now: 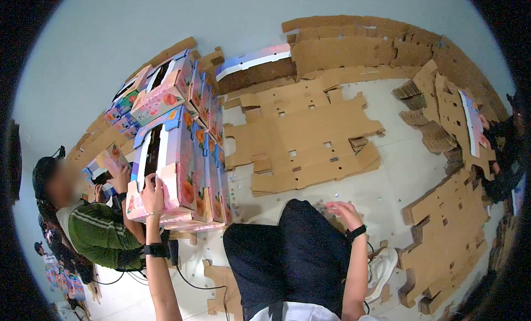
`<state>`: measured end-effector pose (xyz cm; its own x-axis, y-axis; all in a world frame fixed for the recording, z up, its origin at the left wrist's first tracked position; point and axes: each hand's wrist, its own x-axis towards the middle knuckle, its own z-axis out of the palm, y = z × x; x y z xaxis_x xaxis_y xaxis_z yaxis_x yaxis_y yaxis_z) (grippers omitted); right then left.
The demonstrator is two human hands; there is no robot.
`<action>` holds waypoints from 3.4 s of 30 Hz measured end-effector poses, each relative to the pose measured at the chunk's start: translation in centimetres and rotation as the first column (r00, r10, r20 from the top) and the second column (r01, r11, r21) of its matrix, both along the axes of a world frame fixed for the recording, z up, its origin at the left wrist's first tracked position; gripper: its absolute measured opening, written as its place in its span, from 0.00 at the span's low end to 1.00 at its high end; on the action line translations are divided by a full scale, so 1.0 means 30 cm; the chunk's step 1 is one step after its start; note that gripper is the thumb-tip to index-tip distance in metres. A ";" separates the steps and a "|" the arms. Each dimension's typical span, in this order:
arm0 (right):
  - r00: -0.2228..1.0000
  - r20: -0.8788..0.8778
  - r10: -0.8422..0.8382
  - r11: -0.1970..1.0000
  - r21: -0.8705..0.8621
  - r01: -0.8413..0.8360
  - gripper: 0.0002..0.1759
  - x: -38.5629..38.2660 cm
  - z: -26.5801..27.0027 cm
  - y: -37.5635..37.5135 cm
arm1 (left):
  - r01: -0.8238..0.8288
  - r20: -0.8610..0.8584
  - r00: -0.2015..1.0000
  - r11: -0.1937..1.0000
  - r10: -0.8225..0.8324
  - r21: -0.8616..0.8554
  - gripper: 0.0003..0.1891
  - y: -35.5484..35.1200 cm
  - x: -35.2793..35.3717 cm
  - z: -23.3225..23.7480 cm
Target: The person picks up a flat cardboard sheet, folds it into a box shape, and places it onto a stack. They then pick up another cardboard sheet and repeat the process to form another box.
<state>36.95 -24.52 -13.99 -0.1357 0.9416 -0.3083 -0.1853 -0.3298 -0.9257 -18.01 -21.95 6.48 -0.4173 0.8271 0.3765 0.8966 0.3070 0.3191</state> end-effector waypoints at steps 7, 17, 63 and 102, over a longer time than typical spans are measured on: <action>0.992 0.128 0.005 0.979 0.203 -0.031 0.14 -0.109 0.171 -0.032 | -0.043 -0.118 0.993 0.992 0.029 -0.121 0.28 0.012 -0.014 0.025; 0.946 0.101 0.307 0.857 0.402 -0.322 0.27 -0.579 0.422 -0.004 | 0.146 -0.055 0.988 0.985 -0.141 0.094 0.16 -0.393 0.345 0.070; 0.690 0.722 0.058 0.923 0.225 -0.313 0.26 -0.390 0.113 0.065 | 0.203 0.987 -0.067 0.971 0.144 -0.128 0.37 -0.502 0.479 -0.524; 0.768 0.637 0.069 0.784 0.442 -0.437 0.13 -0.287 0.291 -0.107 | 0.336 0.384 0.860 0.939 -0.335 0.067 0.07 -0.638 0.578 -0.319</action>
